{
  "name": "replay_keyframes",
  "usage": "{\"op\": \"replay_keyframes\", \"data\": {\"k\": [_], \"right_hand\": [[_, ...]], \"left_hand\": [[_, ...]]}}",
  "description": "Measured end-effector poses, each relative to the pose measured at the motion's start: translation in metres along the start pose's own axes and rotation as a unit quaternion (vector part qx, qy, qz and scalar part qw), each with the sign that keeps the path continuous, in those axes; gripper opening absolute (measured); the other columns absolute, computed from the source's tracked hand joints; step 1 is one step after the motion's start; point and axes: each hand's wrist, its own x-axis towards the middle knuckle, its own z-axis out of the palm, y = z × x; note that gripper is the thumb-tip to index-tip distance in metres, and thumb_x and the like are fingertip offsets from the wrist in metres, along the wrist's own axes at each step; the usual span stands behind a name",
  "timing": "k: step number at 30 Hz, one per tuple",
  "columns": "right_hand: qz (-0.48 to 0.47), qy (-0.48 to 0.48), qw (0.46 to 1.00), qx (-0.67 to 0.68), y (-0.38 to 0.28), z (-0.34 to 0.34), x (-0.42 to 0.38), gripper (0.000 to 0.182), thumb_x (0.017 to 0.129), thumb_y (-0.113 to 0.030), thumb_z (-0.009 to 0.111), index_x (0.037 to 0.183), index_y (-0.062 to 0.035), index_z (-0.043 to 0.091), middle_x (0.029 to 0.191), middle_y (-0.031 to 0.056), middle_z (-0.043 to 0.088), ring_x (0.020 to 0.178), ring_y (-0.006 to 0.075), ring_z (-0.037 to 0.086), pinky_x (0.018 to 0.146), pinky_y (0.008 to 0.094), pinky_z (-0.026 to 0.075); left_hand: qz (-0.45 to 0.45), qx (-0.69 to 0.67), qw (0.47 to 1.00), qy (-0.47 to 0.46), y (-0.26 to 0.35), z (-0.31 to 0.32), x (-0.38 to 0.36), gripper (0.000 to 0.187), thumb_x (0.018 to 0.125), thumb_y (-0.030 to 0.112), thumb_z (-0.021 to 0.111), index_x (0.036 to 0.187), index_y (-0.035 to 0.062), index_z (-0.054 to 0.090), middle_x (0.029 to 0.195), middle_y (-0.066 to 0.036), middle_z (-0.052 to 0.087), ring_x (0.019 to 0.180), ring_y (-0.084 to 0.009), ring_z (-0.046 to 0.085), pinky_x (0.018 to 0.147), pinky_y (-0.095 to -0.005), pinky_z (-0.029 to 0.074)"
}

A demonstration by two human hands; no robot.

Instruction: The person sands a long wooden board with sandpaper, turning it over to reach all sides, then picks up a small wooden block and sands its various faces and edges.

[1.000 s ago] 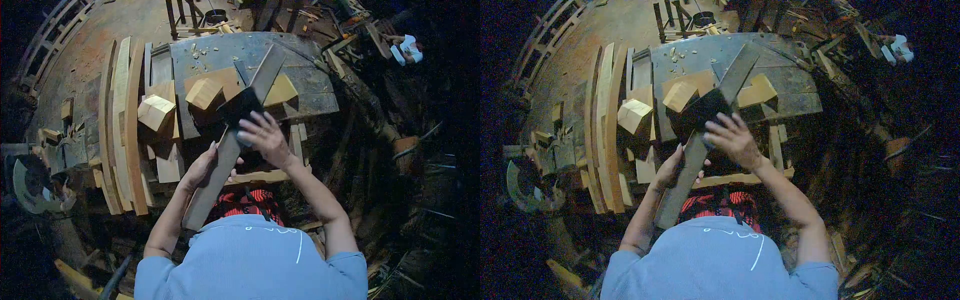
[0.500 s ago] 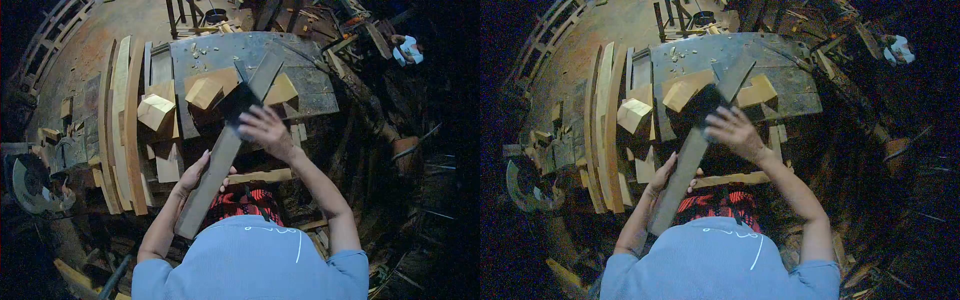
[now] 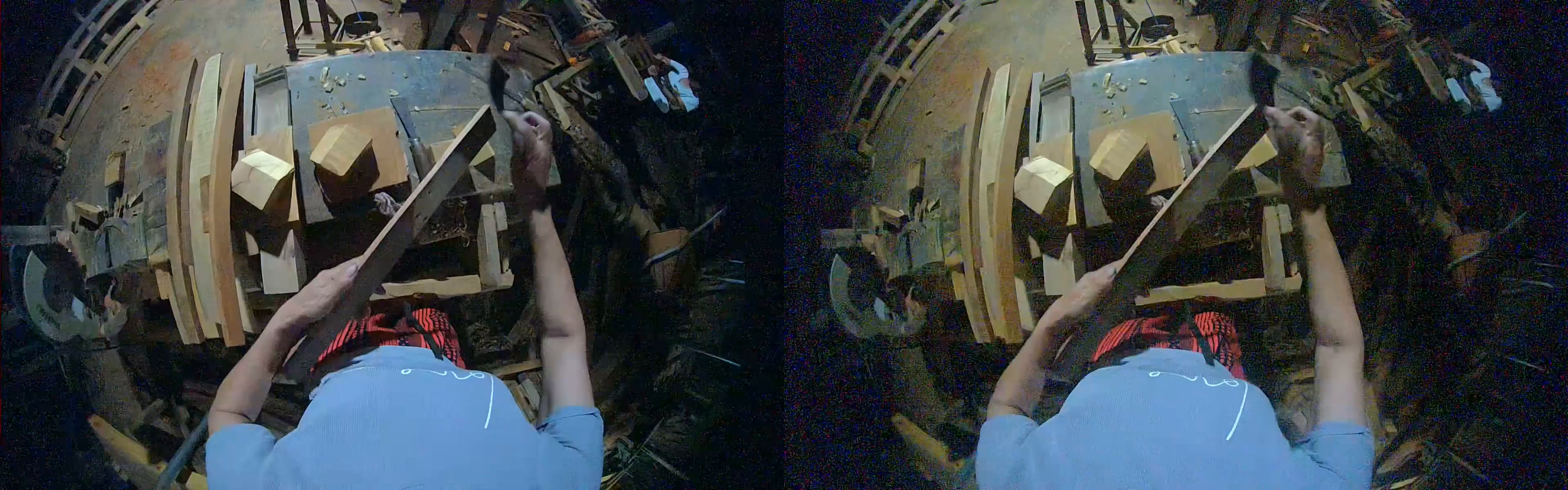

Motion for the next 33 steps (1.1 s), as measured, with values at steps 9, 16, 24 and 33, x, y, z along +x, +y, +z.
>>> {"op": "replay_keyframes", "data": {"k": [9,16,24,33], "right_hand": [[-0.295,-0.239,0.922,0.081,-0.077,0.02,-0.038,0.034,0.067,-0.012,0.06,0.1,-0.0208,0.061,0.095,0.0052,0.051,0.088,0.0217,0.052,0.077,0.034,0.043],[-0.311,-0.332,0.886,0.089,-0.085,0.011,-0.06,0.037,0.073,-0.014,0.052,0.109,-0.0204,0.053,0.097,0.0051,0.052,0.091,0.0216,0.053,0.08,0.0364,0.044],[-0.151,-0.427,0.88,0.142,-0.091,0.008,-0.082,0.03,0.07,-0.009,0.055,0.1,-0.0147,0.056,0.095,0.0049,0.059,0.087,0.0228,0.057,0.071,0.0339,0.048],[0.06,-0.463,0.844,0.265,-0.09,-0.003,-0.089,0.03,0.069,-0.003,0.061,0.098,-0.0102,0.059,0.091,0.0074,0.063,0.083,0.0176,0.06,0.075,0.0299,0.047]], "left_hand": [[0.036,0.097,0.995,-0.004,0.017,-0.004,0.012,0.047,0.092,0.037,0.036,0.129,0.0083,0.037,0.099,-0.003,0.052,0.082,-0.0107,0.048,0.07,-0.0246,0.043],[-0.048,0.171,0.982,-0.062,0.037,-0.002,0.001,0.048,0.093,0.035,0.035,0.129,0.0034,0.035,0.124,-0.008,0.045,0.112,-0.017,0.041,0.096,-0.0301,0.031],[-0.05,0.229,0.965,-0.113,0.043,0.006,-0.001,0.055,0.091,0.043,0.035,0.128,0.0023,0.037,0.091,-0.007,0.051,0.081,-0.013,0.046,0.071,-0.027,0.041],[-0.253,-0.09,0.947,-0.176,0.063,-0.039,0.019,0.067,0.086,0.057,0.028,0.124,0.0034,0.038,0.122,-0.015,0.047,0.112,-0.0242,0.044,0.097,-0.0347,0.033]]}}
